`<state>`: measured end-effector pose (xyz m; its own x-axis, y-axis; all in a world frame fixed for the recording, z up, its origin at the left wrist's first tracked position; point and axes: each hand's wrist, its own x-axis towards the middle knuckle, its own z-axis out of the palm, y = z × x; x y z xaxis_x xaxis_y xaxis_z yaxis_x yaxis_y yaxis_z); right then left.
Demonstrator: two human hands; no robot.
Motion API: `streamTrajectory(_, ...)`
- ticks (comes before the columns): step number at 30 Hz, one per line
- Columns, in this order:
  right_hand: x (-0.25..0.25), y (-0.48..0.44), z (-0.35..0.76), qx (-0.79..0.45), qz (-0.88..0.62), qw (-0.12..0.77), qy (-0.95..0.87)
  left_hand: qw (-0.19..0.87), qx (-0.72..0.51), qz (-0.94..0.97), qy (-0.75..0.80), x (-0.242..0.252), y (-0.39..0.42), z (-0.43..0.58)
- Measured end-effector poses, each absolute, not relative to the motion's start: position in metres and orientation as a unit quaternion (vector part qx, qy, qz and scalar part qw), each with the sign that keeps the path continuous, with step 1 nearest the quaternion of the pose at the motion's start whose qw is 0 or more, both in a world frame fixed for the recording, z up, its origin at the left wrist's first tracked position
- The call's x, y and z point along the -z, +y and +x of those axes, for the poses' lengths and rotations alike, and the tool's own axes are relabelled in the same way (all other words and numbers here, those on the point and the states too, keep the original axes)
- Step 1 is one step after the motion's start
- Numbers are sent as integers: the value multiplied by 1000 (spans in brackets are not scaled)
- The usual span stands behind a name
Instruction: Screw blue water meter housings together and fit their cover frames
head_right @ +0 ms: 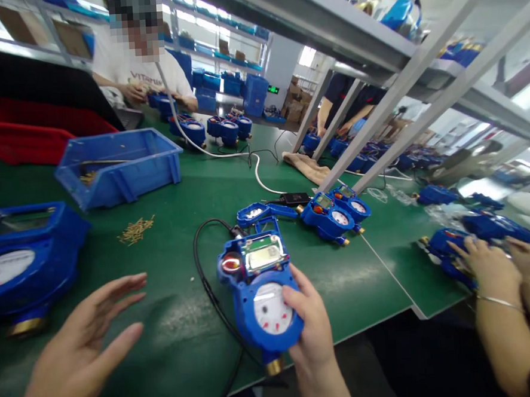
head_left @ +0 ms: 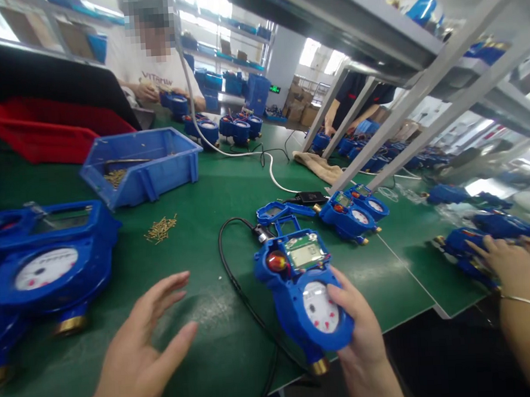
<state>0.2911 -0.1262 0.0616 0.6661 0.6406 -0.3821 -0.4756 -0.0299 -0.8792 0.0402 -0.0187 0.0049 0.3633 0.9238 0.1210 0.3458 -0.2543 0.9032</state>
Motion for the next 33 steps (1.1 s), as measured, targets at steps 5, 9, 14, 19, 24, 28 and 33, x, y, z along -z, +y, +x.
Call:
streamTrajectory(5,-42,-95,209,-539,-505,671,-64,488,-306,712,403,-30,-6,49)
streamTrajectory(9,-28,-82,172,-568,-488,657,-85,548,-286,657,432,-31,11,35)
streamTrajectory(14,-20,-81,154,-569,-526,625,-99,622,-283,612,397,-22,22,19)
streamTrajectory(19,-29,-72,166,-567,-559,572,-195,665,-268,598,359,-21,27,14)
streamTrajectory(24,-51,-38,178,-519,-635,496,-284,648,-240,624,366,-25,30,16)
streamTrajectory(28,-63,-16,172,-538,-671,416,-296,636,-233,637,368,-28,32,17)
streamTrajectory(33,-60,-7,170,-545,-670,418,-281,611,-238,660,367,-29,33,19)
